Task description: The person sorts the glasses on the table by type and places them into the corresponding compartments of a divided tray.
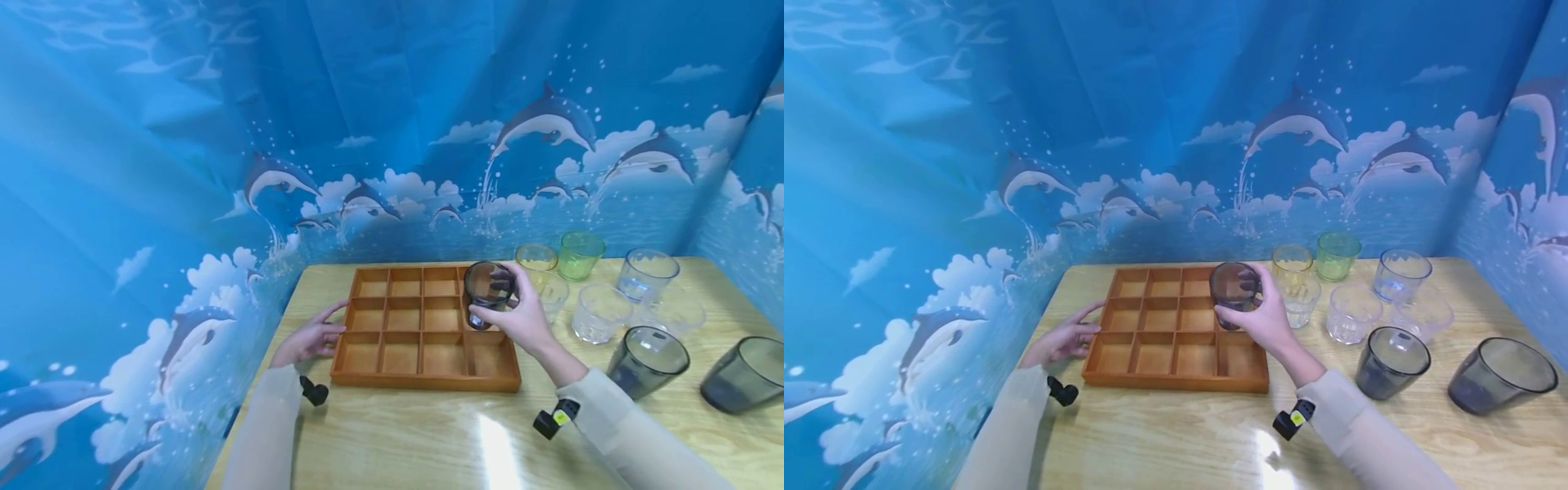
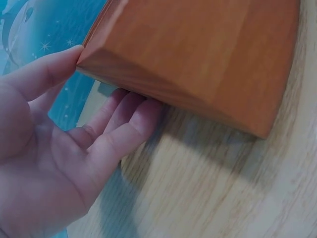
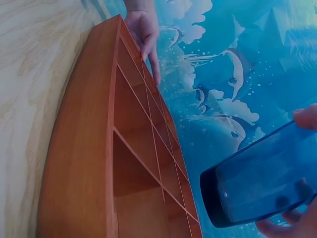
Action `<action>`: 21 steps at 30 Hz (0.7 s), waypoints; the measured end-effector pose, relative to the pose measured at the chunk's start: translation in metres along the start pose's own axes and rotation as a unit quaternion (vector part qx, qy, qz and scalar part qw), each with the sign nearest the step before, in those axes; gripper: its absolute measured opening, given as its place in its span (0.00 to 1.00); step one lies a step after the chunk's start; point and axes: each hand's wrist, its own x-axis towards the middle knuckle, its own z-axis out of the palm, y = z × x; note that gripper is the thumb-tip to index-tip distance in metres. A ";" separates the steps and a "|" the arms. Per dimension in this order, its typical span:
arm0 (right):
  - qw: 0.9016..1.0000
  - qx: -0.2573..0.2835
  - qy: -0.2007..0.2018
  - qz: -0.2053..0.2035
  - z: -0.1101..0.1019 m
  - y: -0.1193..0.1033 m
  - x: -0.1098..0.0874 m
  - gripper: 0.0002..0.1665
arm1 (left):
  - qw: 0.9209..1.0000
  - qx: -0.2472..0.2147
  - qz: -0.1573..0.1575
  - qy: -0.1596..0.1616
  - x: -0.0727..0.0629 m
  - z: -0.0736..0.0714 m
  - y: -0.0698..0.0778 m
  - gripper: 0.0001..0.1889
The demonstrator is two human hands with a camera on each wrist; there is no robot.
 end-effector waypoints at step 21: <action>0.998 0.024 -0.053 0.015 0.042 0.013 0.032 0.47 | 1.000 0.012 0.009 -0.008 -0.001 -0.004 -0.003 0.32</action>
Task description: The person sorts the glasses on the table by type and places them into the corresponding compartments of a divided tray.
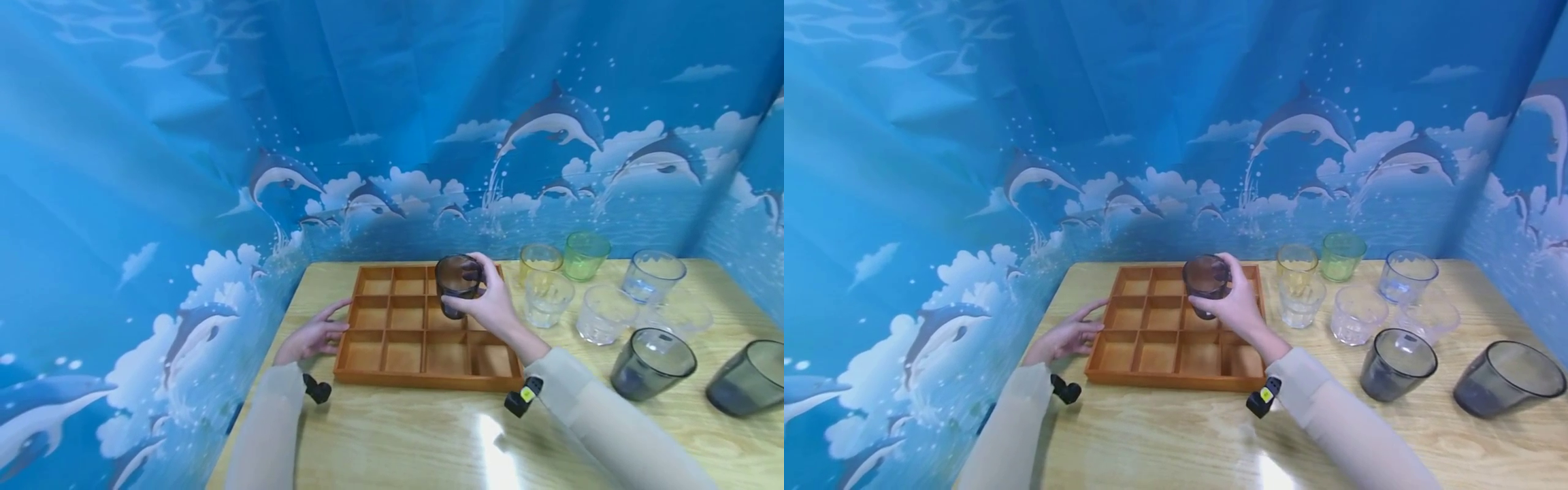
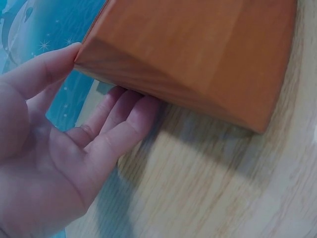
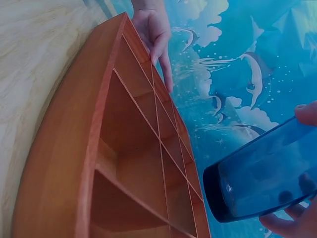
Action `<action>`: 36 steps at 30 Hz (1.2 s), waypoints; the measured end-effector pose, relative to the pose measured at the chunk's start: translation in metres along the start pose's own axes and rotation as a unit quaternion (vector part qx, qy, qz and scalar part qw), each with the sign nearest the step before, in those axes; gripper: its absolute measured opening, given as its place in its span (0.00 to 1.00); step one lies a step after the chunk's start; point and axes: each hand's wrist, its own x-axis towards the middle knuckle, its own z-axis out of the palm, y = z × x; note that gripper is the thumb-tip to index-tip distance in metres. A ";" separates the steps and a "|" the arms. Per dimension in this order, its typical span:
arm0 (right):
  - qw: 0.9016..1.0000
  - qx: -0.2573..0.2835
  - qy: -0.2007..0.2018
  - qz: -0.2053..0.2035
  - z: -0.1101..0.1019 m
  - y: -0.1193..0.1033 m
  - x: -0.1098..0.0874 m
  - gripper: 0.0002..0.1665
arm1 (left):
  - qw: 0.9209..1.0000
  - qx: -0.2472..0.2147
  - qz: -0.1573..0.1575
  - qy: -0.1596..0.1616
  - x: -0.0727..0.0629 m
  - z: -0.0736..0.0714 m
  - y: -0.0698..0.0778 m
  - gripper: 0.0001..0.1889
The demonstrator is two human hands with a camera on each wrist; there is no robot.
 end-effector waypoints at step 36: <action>0.999 0.043 0.018 0.010 0.071 0.039 0.083 0.48 | 0.999 0.014 0.014 -0.025 -0.005 0.002 0.012 0.34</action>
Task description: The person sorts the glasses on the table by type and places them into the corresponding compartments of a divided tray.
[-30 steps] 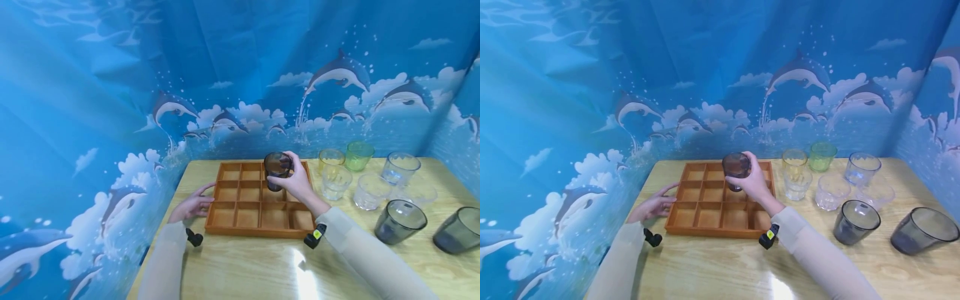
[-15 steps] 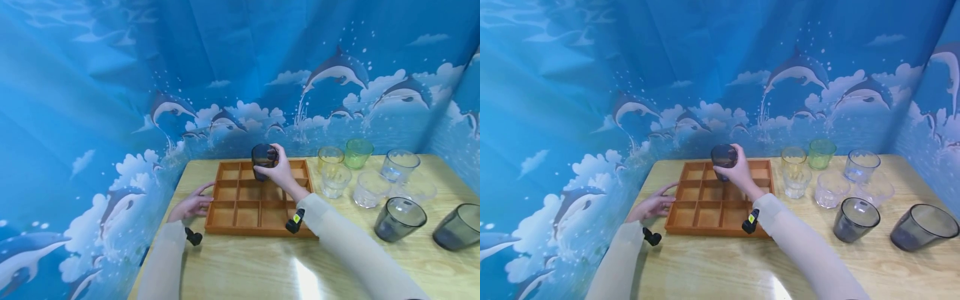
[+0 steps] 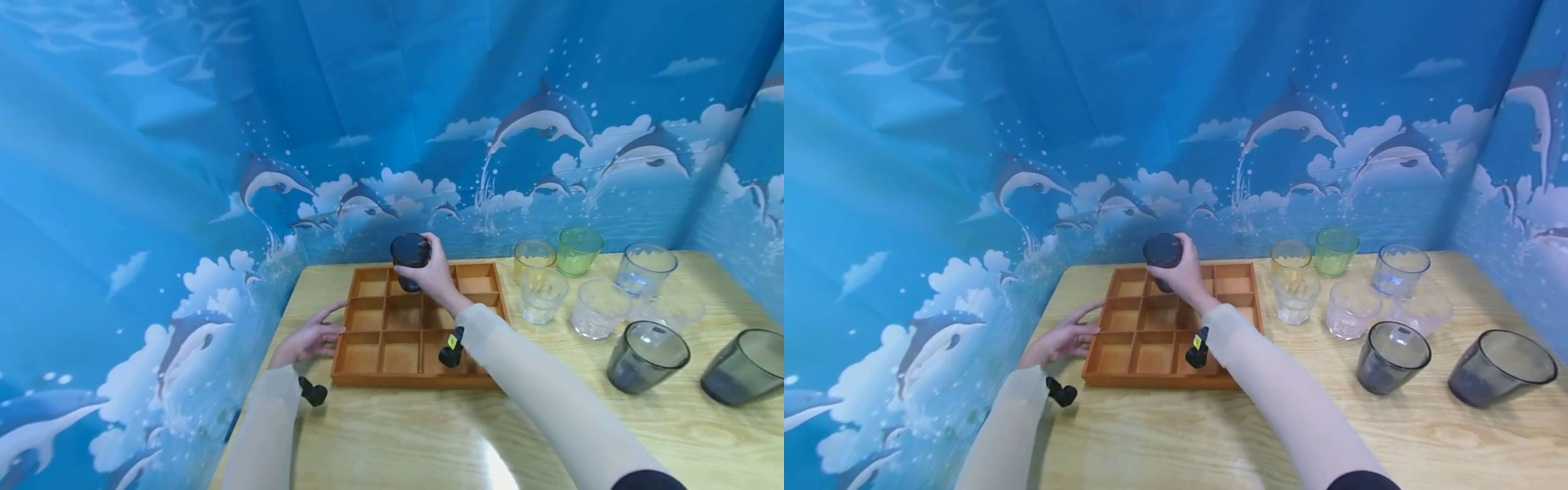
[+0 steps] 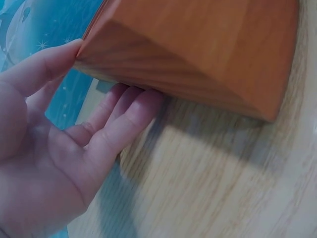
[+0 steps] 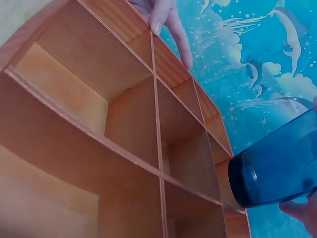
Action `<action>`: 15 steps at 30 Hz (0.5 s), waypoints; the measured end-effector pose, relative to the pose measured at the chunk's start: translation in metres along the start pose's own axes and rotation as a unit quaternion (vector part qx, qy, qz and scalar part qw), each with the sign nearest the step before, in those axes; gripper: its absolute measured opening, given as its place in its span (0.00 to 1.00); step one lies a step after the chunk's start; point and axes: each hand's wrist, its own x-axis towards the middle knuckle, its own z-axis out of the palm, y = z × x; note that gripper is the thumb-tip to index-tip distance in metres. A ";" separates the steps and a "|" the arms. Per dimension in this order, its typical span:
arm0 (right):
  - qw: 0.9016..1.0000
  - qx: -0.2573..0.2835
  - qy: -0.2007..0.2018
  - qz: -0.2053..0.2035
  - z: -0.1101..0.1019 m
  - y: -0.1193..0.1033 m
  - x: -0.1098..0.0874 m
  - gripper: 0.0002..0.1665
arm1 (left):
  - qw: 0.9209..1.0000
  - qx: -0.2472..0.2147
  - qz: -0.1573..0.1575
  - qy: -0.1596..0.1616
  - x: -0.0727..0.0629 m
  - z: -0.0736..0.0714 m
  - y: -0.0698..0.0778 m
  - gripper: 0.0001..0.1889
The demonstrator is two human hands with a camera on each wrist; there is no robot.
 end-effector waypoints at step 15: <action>1.000 -0.023 0.005 0.016 0.017 0.017 0.013 0.51 | 1.000 -0.001 -0.005 -0.003 -0.006 0.003 0.006 0.34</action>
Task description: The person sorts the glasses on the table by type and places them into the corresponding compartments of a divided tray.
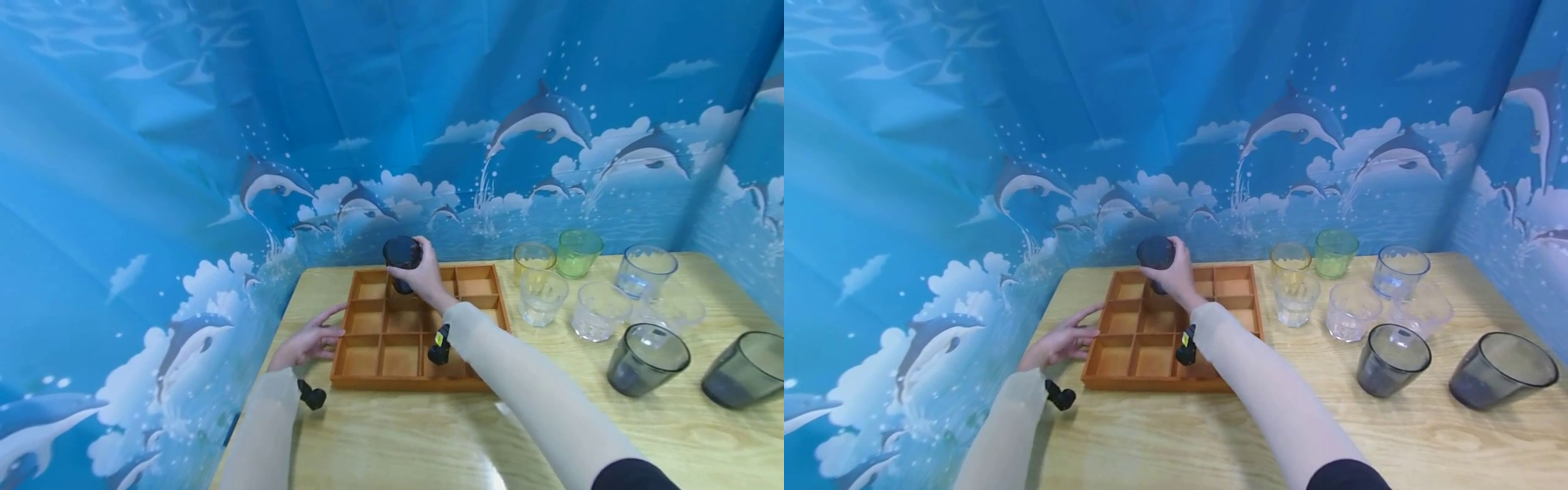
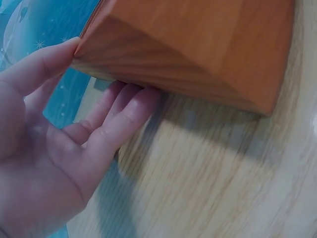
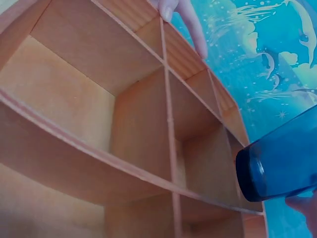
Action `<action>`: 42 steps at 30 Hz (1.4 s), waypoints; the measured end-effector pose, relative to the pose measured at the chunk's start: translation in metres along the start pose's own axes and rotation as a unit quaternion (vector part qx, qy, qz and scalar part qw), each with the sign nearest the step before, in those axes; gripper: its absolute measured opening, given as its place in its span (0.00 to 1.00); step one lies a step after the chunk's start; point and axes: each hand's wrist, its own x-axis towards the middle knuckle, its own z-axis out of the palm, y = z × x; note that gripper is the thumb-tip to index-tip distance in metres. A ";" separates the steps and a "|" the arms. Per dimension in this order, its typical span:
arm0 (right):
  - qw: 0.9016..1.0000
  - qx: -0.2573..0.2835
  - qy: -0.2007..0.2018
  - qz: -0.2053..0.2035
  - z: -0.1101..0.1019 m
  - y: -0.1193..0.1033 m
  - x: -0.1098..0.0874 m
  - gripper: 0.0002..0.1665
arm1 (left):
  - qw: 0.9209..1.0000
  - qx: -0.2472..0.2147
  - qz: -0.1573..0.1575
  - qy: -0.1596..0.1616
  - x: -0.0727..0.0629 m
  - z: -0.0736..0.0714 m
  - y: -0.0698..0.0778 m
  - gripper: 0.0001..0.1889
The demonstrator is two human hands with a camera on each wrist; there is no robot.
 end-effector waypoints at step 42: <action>0.999 -0.005 -0.036 0.040 -0.019 0.026 -0.021 0.36 | 0.999 -0.013 -0.013 0.050 0.017 -0.005 -0.019 0.31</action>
